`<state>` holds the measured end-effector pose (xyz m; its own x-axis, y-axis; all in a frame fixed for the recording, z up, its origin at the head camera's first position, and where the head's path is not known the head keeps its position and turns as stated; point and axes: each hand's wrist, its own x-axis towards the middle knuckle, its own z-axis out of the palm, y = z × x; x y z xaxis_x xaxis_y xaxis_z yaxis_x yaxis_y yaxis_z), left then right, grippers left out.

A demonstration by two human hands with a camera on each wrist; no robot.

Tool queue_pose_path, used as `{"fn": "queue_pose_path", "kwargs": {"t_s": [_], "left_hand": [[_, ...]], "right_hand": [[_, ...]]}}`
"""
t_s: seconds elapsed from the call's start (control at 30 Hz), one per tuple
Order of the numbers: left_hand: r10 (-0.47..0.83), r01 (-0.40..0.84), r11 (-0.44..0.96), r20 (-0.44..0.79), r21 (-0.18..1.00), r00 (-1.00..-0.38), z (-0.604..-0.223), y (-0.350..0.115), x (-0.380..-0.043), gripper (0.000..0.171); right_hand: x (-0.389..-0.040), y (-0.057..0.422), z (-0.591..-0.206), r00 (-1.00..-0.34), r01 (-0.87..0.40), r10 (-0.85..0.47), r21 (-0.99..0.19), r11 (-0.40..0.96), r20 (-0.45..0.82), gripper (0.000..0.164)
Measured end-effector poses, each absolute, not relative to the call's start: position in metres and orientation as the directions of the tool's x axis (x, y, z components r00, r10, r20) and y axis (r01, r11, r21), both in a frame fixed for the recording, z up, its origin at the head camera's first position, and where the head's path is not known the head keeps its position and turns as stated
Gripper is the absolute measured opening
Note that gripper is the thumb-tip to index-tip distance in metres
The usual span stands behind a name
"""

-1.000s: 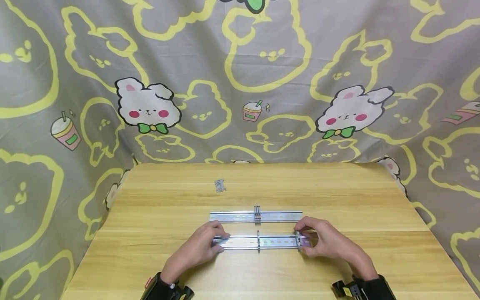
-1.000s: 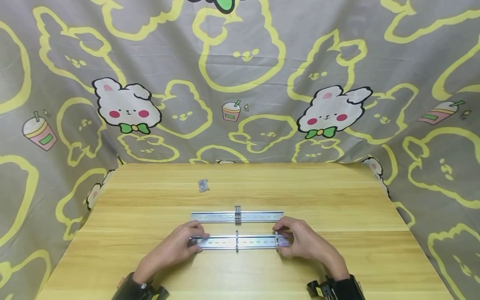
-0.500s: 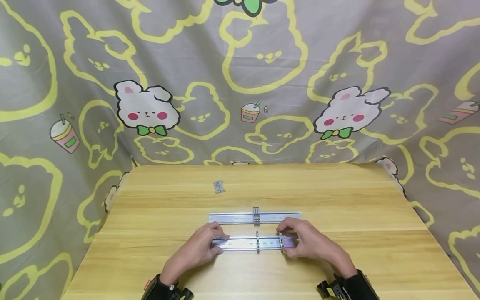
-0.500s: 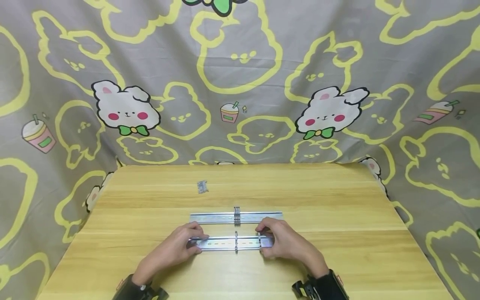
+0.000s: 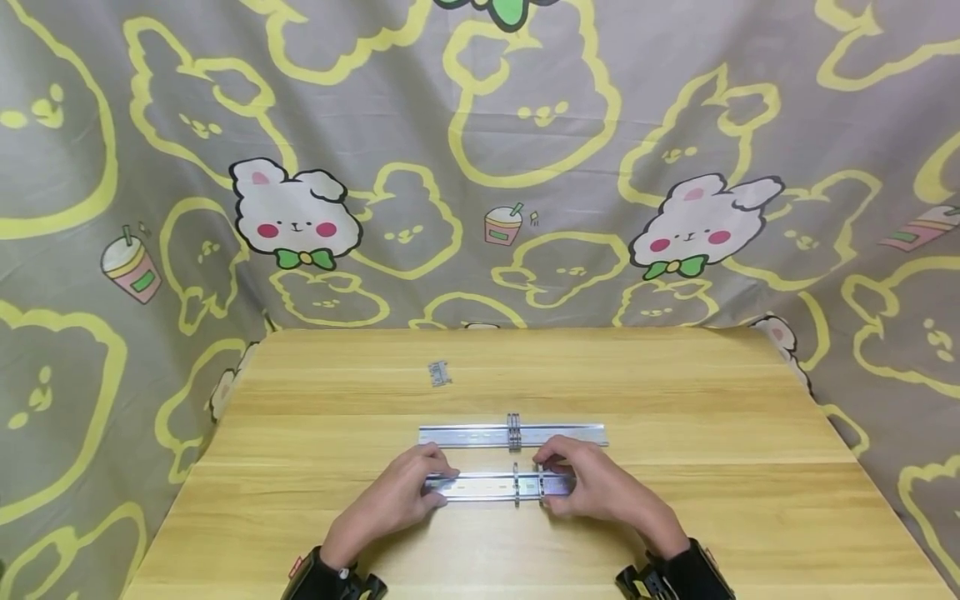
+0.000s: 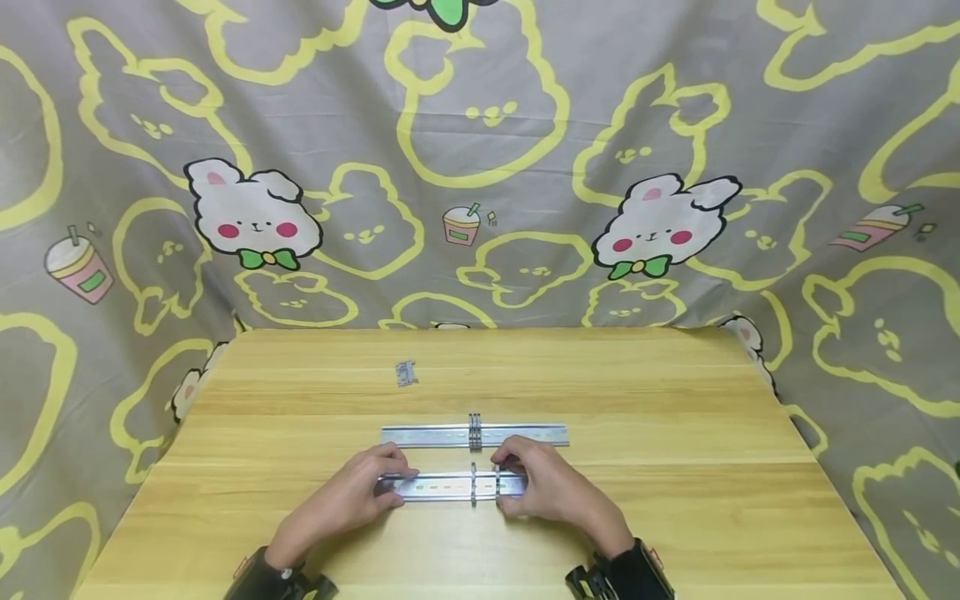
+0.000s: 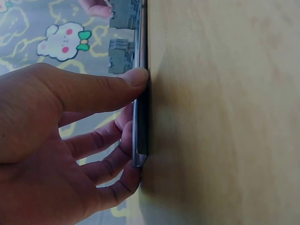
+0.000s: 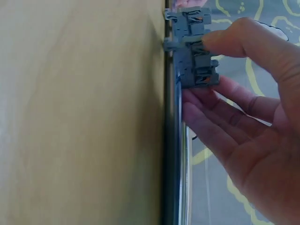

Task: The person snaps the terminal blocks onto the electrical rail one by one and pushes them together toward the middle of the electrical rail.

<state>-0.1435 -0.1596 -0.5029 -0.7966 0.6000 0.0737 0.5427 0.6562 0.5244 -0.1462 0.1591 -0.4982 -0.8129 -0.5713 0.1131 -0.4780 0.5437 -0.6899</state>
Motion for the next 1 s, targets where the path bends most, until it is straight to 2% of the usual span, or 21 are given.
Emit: {"fn": "queue_pose_path", "kwargs": {"t_s": [1.0], "left_hand": [[0.598,0.544,0.656,0.078,0.524,-0.797,-0.502,-0.16,-0.144,0.032]], "right_hand": [[-0.147,0.145,-0.502,-0.78,-0.521,-0.608,-0.692,0.5,0.148,0.049]]}}
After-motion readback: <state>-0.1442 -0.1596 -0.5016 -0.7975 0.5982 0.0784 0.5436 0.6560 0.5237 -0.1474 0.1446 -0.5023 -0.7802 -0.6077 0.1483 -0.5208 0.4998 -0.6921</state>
